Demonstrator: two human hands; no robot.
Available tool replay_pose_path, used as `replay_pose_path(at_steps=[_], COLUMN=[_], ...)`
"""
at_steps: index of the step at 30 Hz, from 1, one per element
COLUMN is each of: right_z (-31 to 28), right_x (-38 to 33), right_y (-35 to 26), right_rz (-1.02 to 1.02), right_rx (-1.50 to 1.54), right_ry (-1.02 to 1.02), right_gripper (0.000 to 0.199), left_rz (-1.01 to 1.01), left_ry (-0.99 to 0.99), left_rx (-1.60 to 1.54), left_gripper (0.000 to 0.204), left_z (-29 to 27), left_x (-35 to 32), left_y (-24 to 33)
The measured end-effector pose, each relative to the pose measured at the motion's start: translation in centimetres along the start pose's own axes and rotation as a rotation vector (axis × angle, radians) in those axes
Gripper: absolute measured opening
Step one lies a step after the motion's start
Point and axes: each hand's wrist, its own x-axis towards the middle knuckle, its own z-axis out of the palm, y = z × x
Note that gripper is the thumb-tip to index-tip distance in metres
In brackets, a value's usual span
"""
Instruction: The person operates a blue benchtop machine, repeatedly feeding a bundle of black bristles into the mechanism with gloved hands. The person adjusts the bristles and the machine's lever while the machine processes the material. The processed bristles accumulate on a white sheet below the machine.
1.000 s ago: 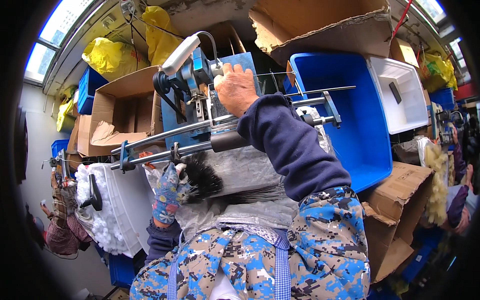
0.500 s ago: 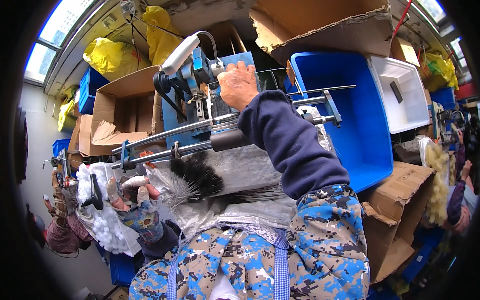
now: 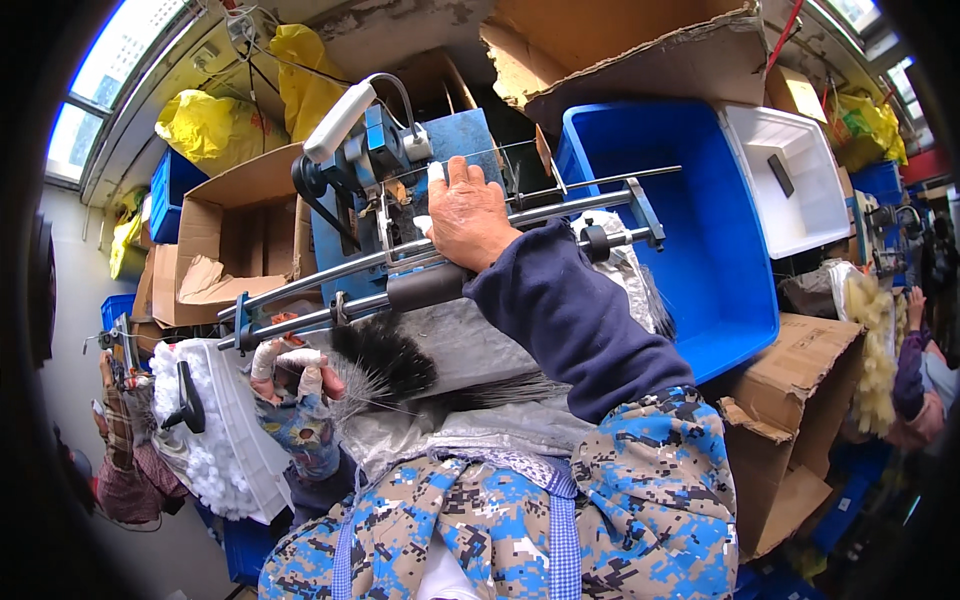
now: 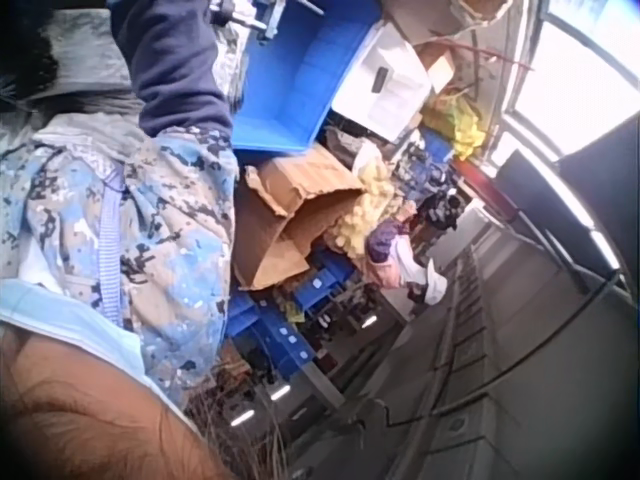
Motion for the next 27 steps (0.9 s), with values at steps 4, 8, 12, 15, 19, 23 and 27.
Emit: replay_pose_path(at_steps=[4, 8, 12, 15, 19, 23, 27], right_z=[1.5, 2.2, 0.8, -0.5, -3.0, -3.3, -3.6], right_x=[0.9, 1.6, 1.6, 0.6, 0.2, 2.2, 1.9], right_y=[-2.4, -4.7, -3.1, -0.5, 2.2, 3.6, 3.4], right_rz=[-0.056, -0.107, -0.134, -0.116, -0.083, -0.030, -0.076], right_rx=[-0.018, 0.060, -0.009, -0.059, -0.195, -0.384, -0.442], right_ry=[0.033, 0.046, -0.135, -0.108, 0.074, 0.136, -0.056], right_gripper=[0.061, 0.063, 0.063, 0.050, 0.042, 0.023, 0.009], left_rz=[-0.042, -0.084, -0.074, -0.059, -0.078, -0.074, -0.016], left_ry=[0.051, 0.028, 0.031, 0.096, 0.120, 0.104, 0.147], left_rx=[0.004, 0.006, 0.016, -0.010, -0.007, -0.015, -0.036], left_gripper=[0.048, 0.046, 0.044, 0.041, 0.038, 0.034, 0.031], left_z=[-1.1, 0.2, 0.0, -1.5, -1.6, 0.5, -0.8], left_x=[-0.3, 0.0, -0.1, -0.2, 0.1, 0.6, 0.7], left_y=[-0.2, 0.3, 0.2, -0.3, -0.7, -0.1, 0.4])
